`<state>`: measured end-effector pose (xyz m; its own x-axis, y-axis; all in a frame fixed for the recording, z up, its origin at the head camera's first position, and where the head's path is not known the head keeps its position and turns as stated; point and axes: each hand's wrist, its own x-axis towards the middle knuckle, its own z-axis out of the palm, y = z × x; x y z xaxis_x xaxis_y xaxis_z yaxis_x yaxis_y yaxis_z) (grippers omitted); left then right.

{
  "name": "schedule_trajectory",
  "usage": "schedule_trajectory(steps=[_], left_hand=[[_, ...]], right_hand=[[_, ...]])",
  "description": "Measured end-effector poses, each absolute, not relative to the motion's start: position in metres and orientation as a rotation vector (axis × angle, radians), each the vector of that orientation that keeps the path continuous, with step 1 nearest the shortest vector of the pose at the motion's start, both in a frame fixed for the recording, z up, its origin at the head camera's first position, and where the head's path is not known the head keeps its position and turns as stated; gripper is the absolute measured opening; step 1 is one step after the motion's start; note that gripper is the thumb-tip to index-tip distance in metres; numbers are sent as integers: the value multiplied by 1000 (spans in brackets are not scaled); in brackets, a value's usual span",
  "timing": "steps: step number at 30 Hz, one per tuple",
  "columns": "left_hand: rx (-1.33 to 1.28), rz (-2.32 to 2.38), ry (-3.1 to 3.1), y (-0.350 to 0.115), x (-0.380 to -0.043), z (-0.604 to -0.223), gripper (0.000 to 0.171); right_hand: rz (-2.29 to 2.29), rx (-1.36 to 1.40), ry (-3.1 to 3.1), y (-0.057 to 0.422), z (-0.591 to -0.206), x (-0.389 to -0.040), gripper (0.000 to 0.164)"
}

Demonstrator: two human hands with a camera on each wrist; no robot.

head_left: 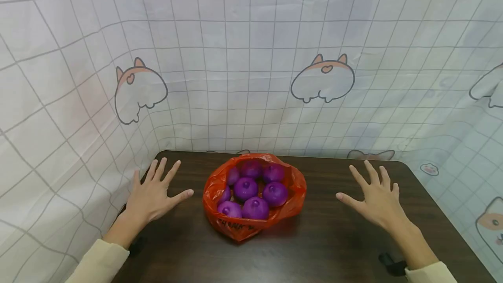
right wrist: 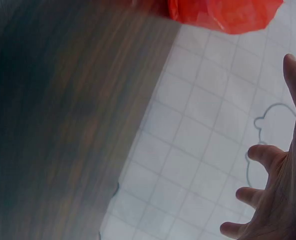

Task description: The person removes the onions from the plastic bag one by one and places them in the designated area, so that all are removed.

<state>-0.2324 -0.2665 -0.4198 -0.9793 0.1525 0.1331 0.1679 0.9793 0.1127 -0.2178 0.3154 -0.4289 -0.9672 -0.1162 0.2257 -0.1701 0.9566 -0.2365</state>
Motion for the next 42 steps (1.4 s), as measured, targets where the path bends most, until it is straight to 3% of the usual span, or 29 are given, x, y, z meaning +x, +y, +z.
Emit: schedule_trajectory(steps=[20, 32, 42], left_hand=[[-273, -470, -2896, -226, -226, -462, 87], [-278, -785, -2711, -196, -232, -477, 74], [-191, -1187, -2635, -185, -244, -485, 67]], right_hand=[[650, 330, -2774, 257, -450, -205, 80], [956, 489, -2500, 200, -445, -209, 59], [1040, 637, -2403, 149, -433, -220, 54]])
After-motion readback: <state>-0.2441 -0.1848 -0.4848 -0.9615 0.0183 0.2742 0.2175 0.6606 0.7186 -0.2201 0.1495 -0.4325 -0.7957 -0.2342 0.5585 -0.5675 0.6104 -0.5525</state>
